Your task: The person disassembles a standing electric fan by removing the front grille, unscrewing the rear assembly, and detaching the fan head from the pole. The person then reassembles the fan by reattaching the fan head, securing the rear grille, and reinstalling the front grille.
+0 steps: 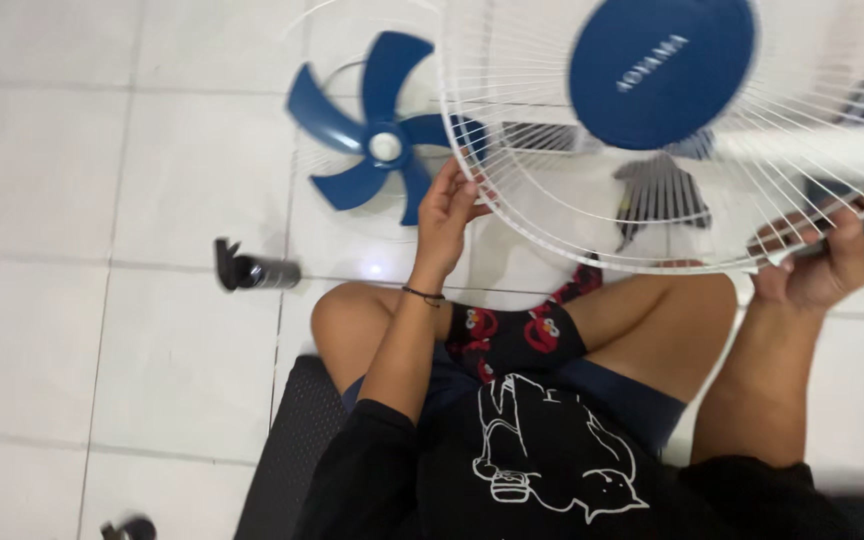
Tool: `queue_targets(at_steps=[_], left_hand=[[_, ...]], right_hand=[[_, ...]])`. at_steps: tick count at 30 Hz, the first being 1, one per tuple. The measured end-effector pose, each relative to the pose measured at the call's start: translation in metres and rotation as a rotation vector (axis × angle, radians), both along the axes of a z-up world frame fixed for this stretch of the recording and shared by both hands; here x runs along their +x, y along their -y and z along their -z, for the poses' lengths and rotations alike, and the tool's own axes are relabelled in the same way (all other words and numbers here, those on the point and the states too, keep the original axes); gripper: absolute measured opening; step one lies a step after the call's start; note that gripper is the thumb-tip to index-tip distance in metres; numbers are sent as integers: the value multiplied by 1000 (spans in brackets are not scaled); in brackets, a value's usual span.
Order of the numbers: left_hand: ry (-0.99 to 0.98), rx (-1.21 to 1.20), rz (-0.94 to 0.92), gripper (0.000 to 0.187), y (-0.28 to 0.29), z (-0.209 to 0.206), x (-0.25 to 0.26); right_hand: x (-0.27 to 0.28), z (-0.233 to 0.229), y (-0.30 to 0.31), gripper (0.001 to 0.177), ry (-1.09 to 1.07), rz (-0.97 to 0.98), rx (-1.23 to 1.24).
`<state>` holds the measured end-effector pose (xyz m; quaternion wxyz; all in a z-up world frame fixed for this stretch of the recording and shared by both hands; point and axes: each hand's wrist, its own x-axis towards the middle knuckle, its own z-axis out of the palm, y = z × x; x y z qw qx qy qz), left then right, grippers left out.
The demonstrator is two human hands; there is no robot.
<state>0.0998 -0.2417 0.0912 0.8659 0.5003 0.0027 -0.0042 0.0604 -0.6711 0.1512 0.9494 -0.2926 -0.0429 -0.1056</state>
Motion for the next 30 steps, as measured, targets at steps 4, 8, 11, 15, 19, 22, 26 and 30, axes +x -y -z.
queue_targets(at_steps=[4, 8, 11, 15, 19, 22, 26, 30], left_hand=[[7, -41, 248, 52, 63, -12, 17], [-6, -9, 478, 52, 119, -1, 19], [-37, -35, 513, 52, 146, 16, 31], [-87, -103, 478, 51, 150, 28, 59], [-144, -67, 344, 50, 133, 36, 122], [-234, -138, 143, 47, 126, 53, 184], [-324, -209, -108, 45, 125, 90, 254], [-350, -235, -349, 44, 141, 136, 314]], right_hand=[[-93, -14, 46, 9, -2, 16, -203], [-171, 6, 84, 11, -152, 269, -211], [-188, 35, 100, 12, -287, 372, -149], [-152, 61, 99, 20, -238, 299, -23], [-64, 65, 94, 29, -338, 255, -104], [41, 73, 93, 31, -385, 167, -127], [186, 93, 100, 29, -526, -16, -188], [297, 125, 107, 24, -750, -200, -423]])
